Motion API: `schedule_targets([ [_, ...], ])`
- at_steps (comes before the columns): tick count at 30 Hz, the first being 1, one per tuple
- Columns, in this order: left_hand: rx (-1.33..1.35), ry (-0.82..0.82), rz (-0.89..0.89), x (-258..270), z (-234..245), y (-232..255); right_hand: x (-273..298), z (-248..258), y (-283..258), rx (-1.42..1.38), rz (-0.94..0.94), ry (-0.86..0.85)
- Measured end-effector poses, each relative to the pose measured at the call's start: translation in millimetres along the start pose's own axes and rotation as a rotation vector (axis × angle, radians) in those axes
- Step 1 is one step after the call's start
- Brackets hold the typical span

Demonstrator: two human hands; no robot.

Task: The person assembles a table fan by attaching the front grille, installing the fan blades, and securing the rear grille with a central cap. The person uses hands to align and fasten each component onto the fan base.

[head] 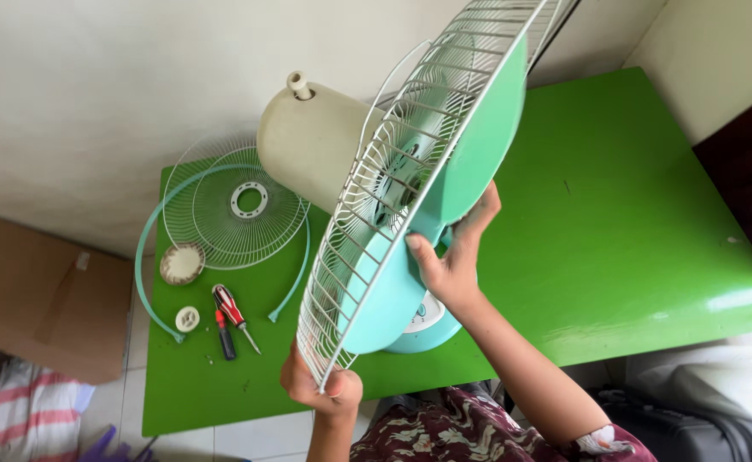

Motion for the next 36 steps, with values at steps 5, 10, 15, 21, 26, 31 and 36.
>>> schedule_targets([
  [5, -0.095, 0.052, -0.022, 4.4, -14.3, 47.1, -6.4, 5.2, 15.2, -0.115, 0.001, -0.105],
  [10, -0.141, 0.119, -0.018, 11.6, -25.7, 72.4, -24.4, 25.5, 41.1, 0.154, 0.272, -0.197],
  [15, -0.18, 0.149, -0.023, 20.7, -31.7, 84.0, -36.4, 34.3, 40.1, 0.277, 0.329, -0.241],
  [21, -0.198, 0.191, -0.01, 26.6, -39.5, 86.8, -24.4, 22.7, 30.6, -0.138, -0.023, -0.21],
  [26, -0.172, 0.193, -0.015, 19.0, -36.4, 81.1, -53.3, 30.3, 13.6, 0.242, 0.229, -0.361],
  [31, -0.136, 0.169, -0.006, 15.0, -36.7, 73.7, -50.8, 30.0, 10.6, 0.163, 0.148, -0.328],
  [36, -0.089, 0.173, -0.023, 13.9, -27.0, 45.8, -33.0, 28.0, 9.2, 0.155, 0.098, -0.261],
])
Point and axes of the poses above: each hand's wrist, its own x-axis away from the middle knuckle, its own z-axis out of the back of the hand, y = z × x, the point moved 10 cm from there along -x, towards the middle knuckle
